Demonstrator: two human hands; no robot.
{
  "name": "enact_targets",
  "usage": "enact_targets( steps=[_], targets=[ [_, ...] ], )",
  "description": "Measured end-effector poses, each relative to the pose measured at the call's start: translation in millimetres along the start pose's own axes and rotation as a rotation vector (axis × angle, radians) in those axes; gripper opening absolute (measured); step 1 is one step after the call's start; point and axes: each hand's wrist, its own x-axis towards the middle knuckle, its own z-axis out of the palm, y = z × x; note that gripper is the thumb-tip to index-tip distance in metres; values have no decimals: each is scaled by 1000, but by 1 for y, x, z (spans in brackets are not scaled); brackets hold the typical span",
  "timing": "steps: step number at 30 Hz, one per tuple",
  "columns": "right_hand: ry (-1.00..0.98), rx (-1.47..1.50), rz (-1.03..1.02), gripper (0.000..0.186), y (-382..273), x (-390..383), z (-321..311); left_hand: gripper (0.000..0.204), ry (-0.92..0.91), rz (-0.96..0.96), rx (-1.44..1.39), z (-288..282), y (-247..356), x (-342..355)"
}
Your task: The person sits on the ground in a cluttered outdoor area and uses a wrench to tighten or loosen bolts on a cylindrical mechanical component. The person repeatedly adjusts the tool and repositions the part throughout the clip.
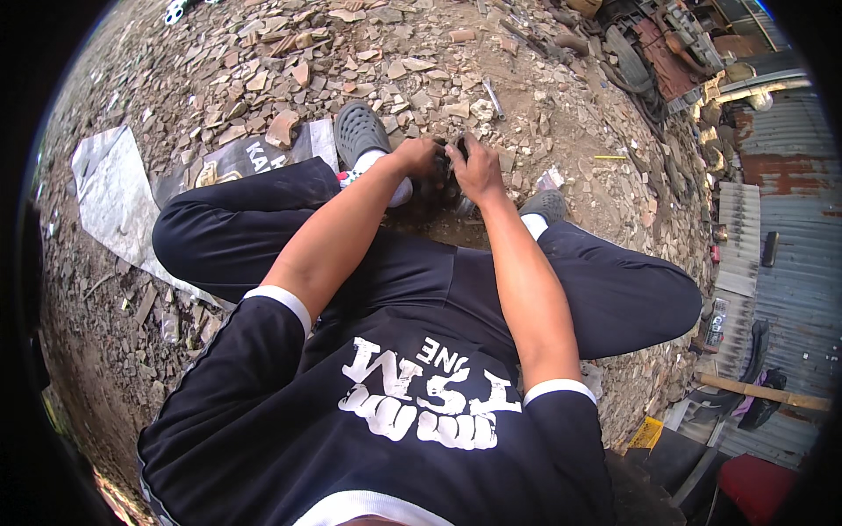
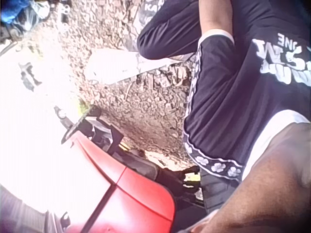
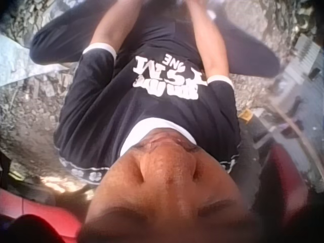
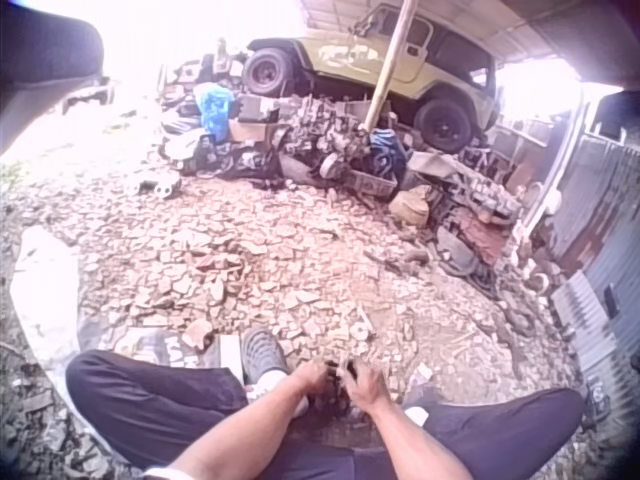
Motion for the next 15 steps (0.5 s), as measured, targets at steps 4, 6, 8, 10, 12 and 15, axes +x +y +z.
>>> enact_targets(
  steps=[4,6,8,10,12,15],
  targets=[
    [-85,3,-170,30,-22,-3,3,35,98,37,11,27,-28,22],
    [-135,-34,-218,31,-26,-4,6,34,118,98,4,31,-38,23],
    [-153,-79,-187,30,-24,-7,8,32,68,112,16,23,-31,18],
    [-152,-97,-163,29,-24,-12,7,37,78,125,15,18,-24,14],
    [-160,-120,-125,29,-24,-13,10,40,61,96,-16,11,-20,7],
    [-168,-149,-76,31,-31,-11,18,42,63,101,-178,9,-32,5]
  ],
)
